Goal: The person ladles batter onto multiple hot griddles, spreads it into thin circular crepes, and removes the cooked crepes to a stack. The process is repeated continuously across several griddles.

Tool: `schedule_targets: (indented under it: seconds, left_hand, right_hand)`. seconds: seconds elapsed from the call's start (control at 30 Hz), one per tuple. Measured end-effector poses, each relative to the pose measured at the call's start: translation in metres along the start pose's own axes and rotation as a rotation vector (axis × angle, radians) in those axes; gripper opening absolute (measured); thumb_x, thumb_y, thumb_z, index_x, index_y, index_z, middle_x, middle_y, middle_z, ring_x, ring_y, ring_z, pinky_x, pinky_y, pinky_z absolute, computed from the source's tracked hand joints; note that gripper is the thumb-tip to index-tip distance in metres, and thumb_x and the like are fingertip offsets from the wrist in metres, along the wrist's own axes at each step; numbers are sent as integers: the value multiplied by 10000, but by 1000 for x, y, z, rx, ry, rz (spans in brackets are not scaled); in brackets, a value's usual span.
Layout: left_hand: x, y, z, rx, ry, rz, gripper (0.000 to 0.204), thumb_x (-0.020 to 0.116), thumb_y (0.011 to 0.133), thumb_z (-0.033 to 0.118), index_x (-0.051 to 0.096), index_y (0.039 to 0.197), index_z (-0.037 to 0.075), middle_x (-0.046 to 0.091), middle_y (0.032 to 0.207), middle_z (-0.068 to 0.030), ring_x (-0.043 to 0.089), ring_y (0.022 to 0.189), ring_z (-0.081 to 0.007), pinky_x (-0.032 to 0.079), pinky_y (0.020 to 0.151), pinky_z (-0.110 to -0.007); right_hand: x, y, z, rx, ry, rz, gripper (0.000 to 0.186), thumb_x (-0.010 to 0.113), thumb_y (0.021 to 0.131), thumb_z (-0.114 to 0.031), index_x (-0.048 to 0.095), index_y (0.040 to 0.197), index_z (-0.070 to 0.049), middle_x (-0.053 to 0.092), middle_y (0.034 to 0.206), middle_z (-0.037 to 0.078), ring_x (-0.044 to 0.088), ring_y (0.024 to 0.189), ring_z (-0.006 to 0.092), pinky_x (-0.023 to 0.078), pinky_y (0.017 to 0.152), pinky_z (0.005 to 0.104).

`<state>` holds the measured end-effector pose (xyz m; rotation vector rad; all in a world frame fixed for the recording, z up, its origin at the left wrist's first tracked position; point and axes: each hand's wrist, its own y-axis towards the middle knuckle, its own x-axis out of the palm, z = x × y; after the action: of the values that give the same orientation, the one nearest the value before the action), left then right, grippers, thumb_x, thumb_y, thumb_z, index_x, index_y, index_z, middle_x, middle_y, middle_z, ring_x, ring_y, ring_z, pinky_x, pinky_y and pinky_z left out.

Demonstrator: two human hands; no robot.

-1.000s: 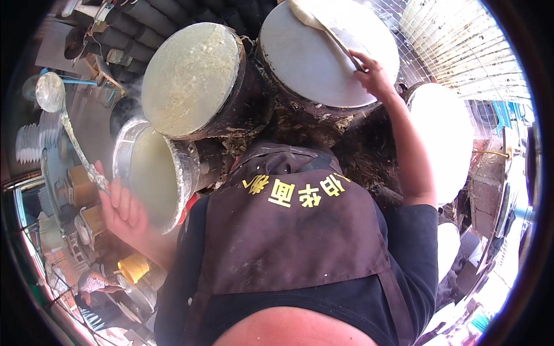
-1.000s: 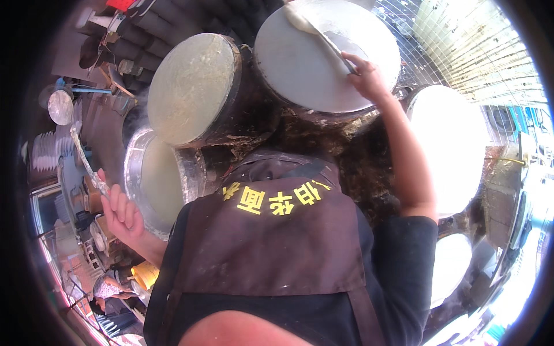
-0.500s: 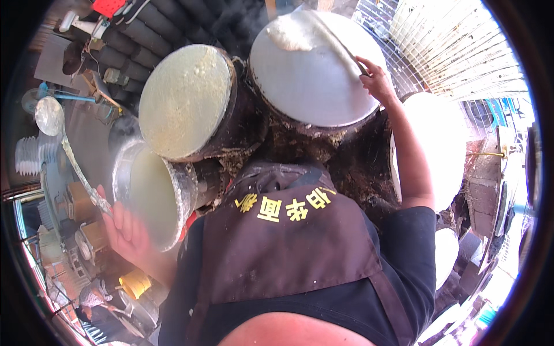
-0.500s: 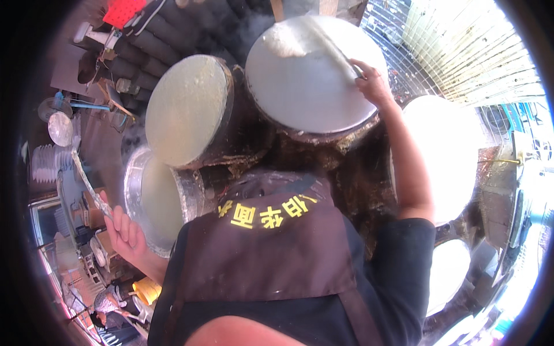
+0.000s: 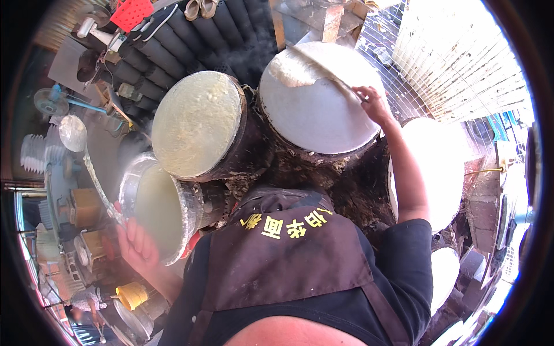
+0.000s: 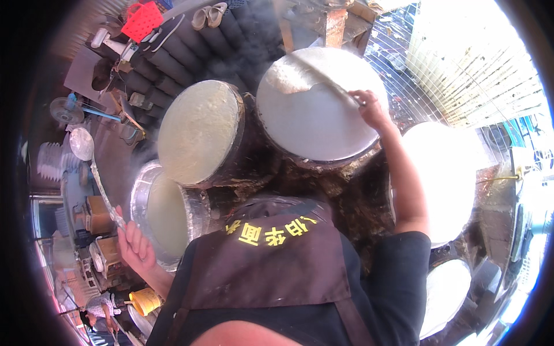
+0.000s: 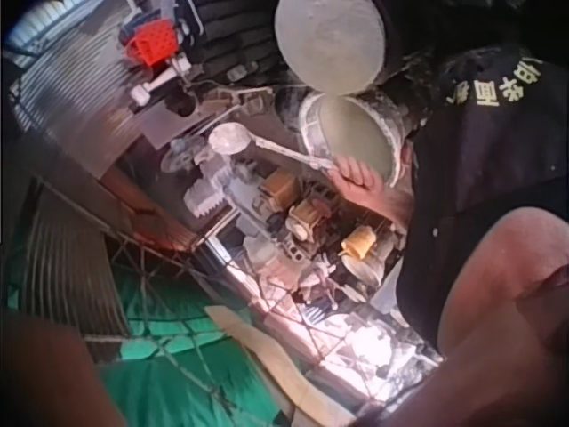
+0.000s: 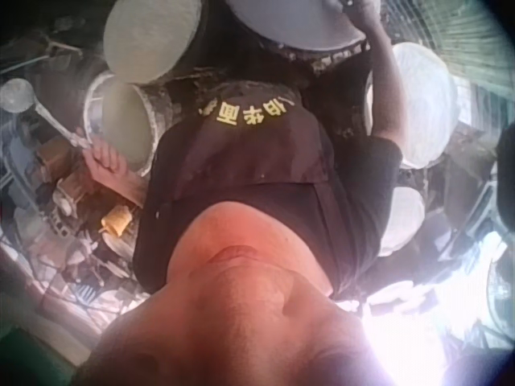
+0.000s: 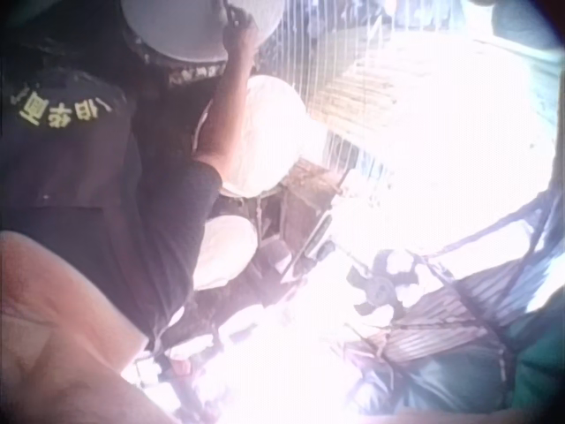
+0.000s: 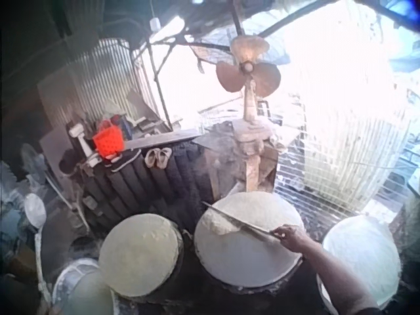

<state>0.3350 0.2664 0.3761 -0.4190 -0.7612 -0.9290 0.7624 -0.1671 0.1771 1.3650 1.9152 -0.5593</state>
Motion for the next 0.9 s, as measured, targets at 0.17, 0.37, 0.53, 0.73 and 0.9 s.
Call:
schedule_targets:
  seconds: [0.17,0.37,0.53,0.73,0.9]
  left_hand:
    - [-13,-17,1,19,20,63,472,325,1049,209,196,1489,98,338,734,-7,300,481,-68,305,345,-212]
    - [-5,-25,2,33,-42,38,485,331,1050,212,180,1491,76,340,740,-12,300,488,-65,302,354,-207]
    - [-8,-30,-3,45,-48,7,502,333,1049,195,150,1494,49,346,749,-30,309,492,-77,314,356,-207]
    - [-5,-31,-6,34,-52,-54,516,351,1042,177,144,1488,22,350,740,-38,324,477,-83,309,340,-210]
    - [-10,-40,-3,44,-12,-85,506,344,1042,170,150,1483,15,350,735,-40,329,477,-84,314,335,-213]
  right_hand:
    - [-30,-25,8,-146,15,-180,413,566,788,101,681,1119,-118,660,1089,113,651,980,223,545,860,335]
    - [-10,2,10,-138,-63,44,452,519,777,84,675,1142,-131,660,1059,122,627,989,272,497,899,375]
    - [-42,-38,0,-107,40,-251,427,600,771,92,659,1149,-99,660,1049,96,641,948,219,554,813,340]
    - [-12,-10,13,-205,-149,87,322,561,877,-25,665,1153,-155,681,989,99,654,857,211,542,766,358]
    - [-31,-32,2,-273,-101,-219,379,541,833,74,663,1132,-124,673,1117,77,670,898,188,573,809,320]
